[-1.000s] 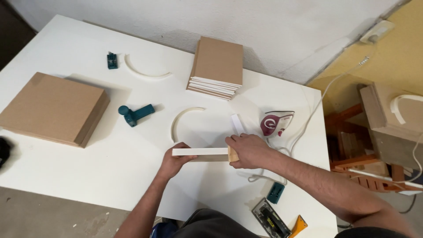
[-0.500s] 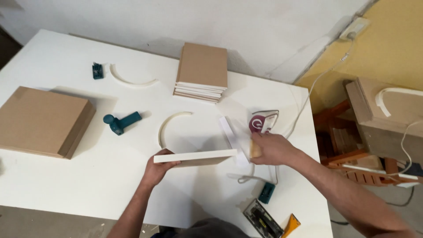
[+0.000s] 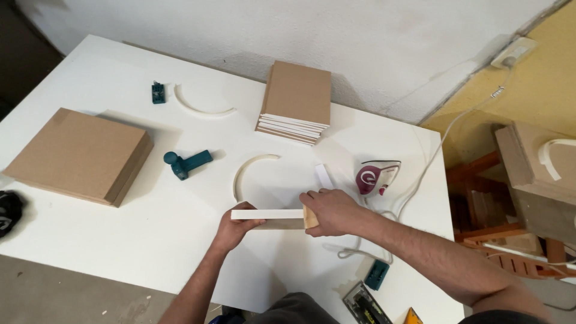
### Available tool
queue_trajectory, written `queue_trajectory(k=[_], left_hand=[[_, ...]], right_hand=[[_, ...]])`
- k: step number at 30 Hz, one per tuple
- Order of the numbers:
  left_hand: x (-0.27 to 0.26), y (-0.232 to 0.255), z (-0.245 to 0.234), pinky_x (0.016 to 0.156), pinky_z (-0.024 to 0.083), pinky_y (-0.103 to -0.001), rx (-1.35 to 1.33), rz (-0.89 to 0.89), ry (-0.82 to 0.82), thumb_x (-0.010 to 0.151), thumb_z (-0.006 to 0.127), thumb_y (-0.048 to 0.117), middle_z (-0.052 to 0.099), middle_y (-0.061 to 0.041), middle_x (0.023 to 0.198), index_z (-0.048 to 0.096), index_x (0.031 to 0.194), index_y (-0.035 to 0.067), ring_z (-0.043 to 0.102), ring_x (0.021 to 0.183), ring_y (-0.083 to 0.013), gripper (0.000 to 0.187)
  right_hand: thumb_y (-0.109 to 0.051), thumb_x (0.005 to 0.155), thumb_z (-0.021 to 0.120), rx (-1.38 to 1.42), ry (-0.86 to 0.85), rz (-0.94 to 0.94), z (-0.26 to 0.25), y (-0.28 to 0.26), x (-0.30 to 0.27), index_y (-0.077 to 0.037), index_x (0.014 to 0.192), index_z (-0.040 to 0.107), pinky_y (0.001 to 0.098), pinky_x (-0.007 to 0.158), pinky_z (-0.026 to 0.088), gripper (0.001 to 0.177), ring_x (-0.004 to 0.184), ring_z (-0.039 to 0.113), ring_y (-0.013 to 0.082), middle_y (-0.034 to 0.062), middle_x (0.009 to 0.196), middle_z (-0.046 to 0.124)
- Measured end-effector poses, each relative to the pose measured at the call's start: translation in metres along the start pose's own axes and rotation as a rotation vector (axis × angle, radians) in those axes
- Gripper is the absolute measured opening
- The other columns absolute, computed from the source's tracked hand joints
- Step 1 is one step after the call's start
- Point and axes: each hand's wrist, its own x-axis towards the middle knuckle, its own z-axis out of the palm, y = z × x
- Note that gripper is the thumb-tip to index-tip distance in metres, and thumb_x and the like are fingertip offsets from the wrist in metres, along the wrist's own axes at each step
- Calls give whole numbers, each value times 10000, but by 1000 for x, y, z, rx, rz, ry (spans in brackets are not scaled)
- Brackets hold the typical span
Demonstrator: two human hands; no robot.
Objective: The person smooths the edges of a rectangular wooden board using a hand plane and a sanding block. They also use a clamp to secure the board and an iron to press a white strip onto the wood. The person repeatedly planes and sands the edges to refine the surface.
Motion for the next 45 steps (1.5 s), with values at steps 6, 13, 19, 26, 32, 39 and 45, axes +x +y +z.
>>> queue_trajectory(k=[6,13,19,26,32,39,45], left_hand=[[2,-8,4,786,501,-401,-15,22,-12,718,968,224,762,-156,919,783,943,47,664,899,-259,341],[26,-87,18,877,553,-406,-106,69,-88,809,915,212,790,-124,1060,774,1116,78,704,1013,-243,364],[36,-105,20,889,546,-457,-150,107,-114,829,866,133,780,-155,1038,744,1126,22,685,986,-255,339],[-17,21,-2,756,515,-365,-99,97,-105,808,902,185,771,-74,917,796,982,82,661,855,-171,229],[-14,5,3,700,478,-340,-27,68,-49,780,932,225,749,-74,852,800,918,80,612,807,-155,240],[-15,20,-1,676,464,-360,1,17,-18,771,932,211,747,-84,826,804,927,78,586,778,-167,241],[-11,14,-4,745,492,-388,40,-20,-10,749,944,216,772,-131,880,800,946,65,627,841,-222,287]], right_hand=[[-455,858,675,37,-45,-37,-35,-54,33,-70,1400,486,438,789,562,691,1011,679,328,146,1142,673],[-457,852,684,81,4,-92,-44,-96,73,-62,1388,487,457,766,571,694,1003,684,347,168,1142,672],[-545,871,660,192,-5,-105,-53,-101,82,-4,1353,469,528,802,584,749,1060,682,410,228,1155,667],[-560,883,651,186,-193,-25,-67,-81,54,-20,1439,407,576,910,556,812,1153,661,436,240,1276,650],[-467,861,709,194,-223,72,-47,-39,24,-69,1506,387,557,887,567,823,1118,678,412,208,1269,663],[-513,847,716,203,-200,206,-15,20,-26,-119,1523,375,549,906,568,854,1139,681,403,190,1293,669],[-439,811,780,206,-115,286,25,68,-64,-106,1414,500,501,849,584,743,1064,703,361,164,1171,715]])
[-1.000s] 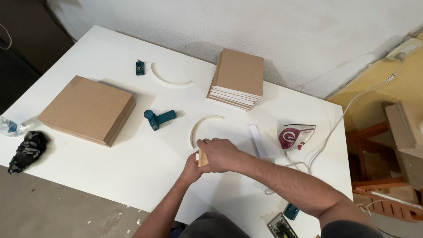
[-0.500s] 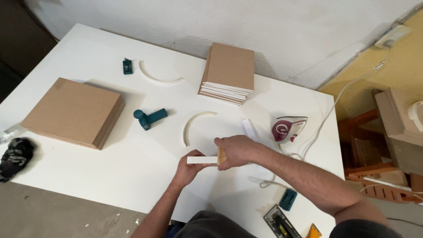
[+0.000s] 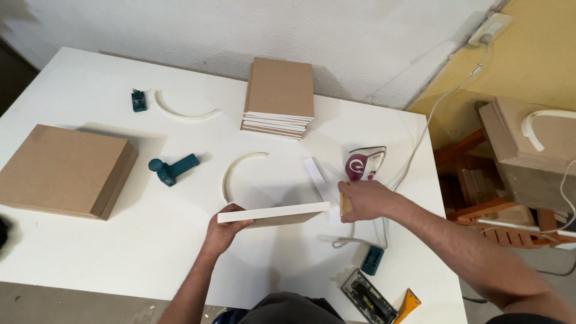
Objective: The person smooths the edges of a rectangular wooden board using a hand plane and a sanding block. They also use a clamp to secure the board and an iron to press a white strip onto the wood. The person repeatedly planes and sands the edges to refine the surface.
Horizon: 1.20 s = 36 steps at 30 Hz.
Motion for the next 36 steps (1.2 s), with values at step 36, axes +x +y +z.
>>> queue_trajectory(k=[36], left_hand=[[53,-129,31,943,550,-463,-154,123,-100,832,864,131,773,-175,1109,748,1196,55,695,1041,-297,389]], right_hand=[[-464,851,682,-102,76,-391,-51,-222,75,-22,1412,460,508,785,580,748,1016,687,386,213,1164,670]])
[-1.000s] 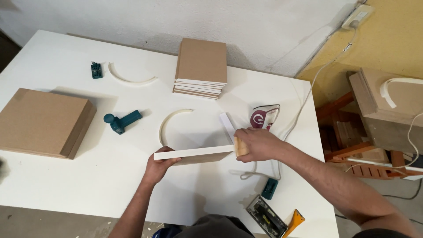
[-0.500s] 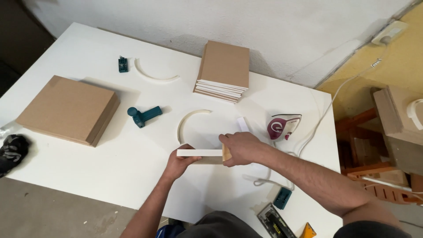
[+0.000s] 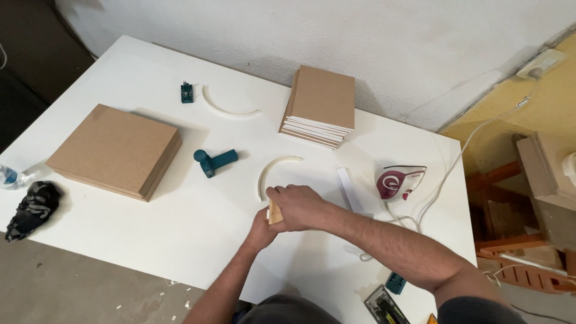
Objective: The person smooths the edges of a rectangular wooden board using a hand plane and a sanding block. They also use a clamp to secure the board and an iron to press a white strip onto the wood. The person repeatedly planes and sands the edges to refine the surface.
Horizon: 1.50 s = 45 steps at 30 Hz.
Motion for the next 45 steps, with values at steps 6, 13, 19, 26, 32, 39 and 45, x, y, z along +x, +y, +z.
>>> queue_trajectory(k=[6,13,19,26,32,39,45], left_hand=[[-21,64,-1,951,561,-451,-45,5,12,810,887,107,789,-155,1119,766,1206,64,712,1049,-277,417],[-38,138,-4,763,512,-392,52,-37,23,780,921,191,774,-121,910,801,970,55,664,865,-219,263],[-31,131,-8,746,495,-408,130,-51,52,754,941,247,759,-138,879,792,934,48,651,859,-233,307],[-34,149,-5,822,514,-430,182,-103,105,720,958,248,771,-174,896,790,951,54,681,895,-279,345],[-31,130,-11,873,524,-453,223,-114,139,730,953,213,777,-194,926,788,984,41,705,935,-310,349],[-35,130,-15,949,514,-476,198,-109,151,717,966,186,786,-192,946,801,993,47,711,999,-303,350],[-46,146,-18,758,489,-292,136,-246,189,799,854,146,751,-48,824,780,932,60,654,835,-166,175]], right_hand=[[-495,891,660,-37,88,-18,16,4,-7,-36,1384,464,482,820,585,702,1056,681,360,201,1190,657],[-371,875,693,-15,-26,96,15,35,-51,-20,1450,450,464,786,568,716,1001,672,358,194,1157,671],[-390,864,707,-26,-20,192,34,81,-89,-22,1485,421,458,794,568,776,1023,676,362,201,1184,672],[-395,876,694,-65,-32,320,40,117,-137,-44,1462,438,457,845,572,730,1078,680,363,192,1228,670],[-513,841,697,167,148,597,124,178,-160,-24,1400,499,493,907,579,768,1146,667,385,208,1248,662],[-644,904,619,430,327,1165,346,276,-242,47,1363,608,494,1071,514,830,1264,584,430,258,1308,607],[-538,864,665,845,182,1479,405,267,-254,-14,1371,544,470,817,608,738,932,726,347,200,1302,546]])
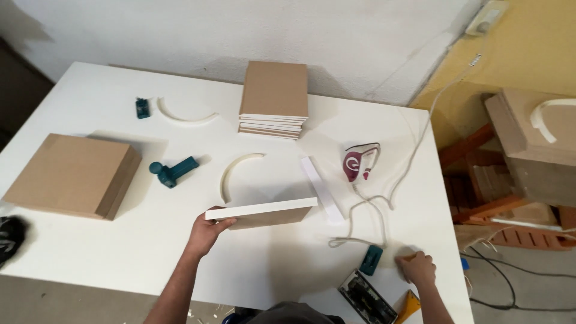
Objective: The person smooths the edges of a rectangular wooden board using a hand plane and a sanding block. They also use a clamp to secure the board and an iron to press a white strip onto the wood. The person repeatedly planes and sands the edges to refine the surface.
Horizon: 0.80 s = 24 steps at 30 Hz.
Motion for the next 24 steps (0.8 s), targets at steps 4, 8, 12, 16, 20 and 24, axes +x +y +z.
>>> queue_trajectory(k=[4,8,12,16,20,24], left_hand=[[-9,4,-7,798,504,-286,-58,-29,-55,778,872,127,762,-49,866,804,955,41,666,865,-170,208],[-5,12,-15,790,506,-266,-65,-21,-76,776,894,145,755,-39,818,791,872,57,670,832,-159,167],[15,-33,-28,977,513,-454,-175,146,-87,717,916,-39,793,-182,955,808,1004,-20,658,951,-231,308],[22,-3,-60,1060,499,-473,-39,-1,-169,754,855,-60,753,-223,1127,768,1157,-17,644,1126,-313,415],[101,-71,-128,917,607,-409,229,-176,167,757,899,118,745,-186,1157,742,1254,74,713,1098,-322,523],[162,-98,-144,873,624,-454,425,-184,448,789,889,492,696,-192,1106,636,1341,13,712,1035,-299,773]], right_hand=[[-605,794,698,-3,75,-18,11,-8,4,-85,1508,441,526,1097,429,920,1349,468,408,181,1496,464],[-384,783,805,508,123,-506,29,-95,-36,-99,1423,590,323,1075,437,732,1218,609,215,66,1427,578],[-54,810,822,612,-275,-778,-6,-217,-205,-40,1560,370,457,1161,452,876,1457,424,398,278,1528,443],[-175,895,779,423,-273,-863,41,-244,-161,-49,1415,560,433,1000,568,579,1246,624,364,228,1347,629],[-201,908,770,352,-281,-861,8,-256,-197,-16,1206,730,444,897,586,353,1121,706,342,243,1187,750],[-181,883,782,346,-242,-855,7,-254,-202,-45,1011,801,405,760,539,188,877,683,242,201,950,800]])
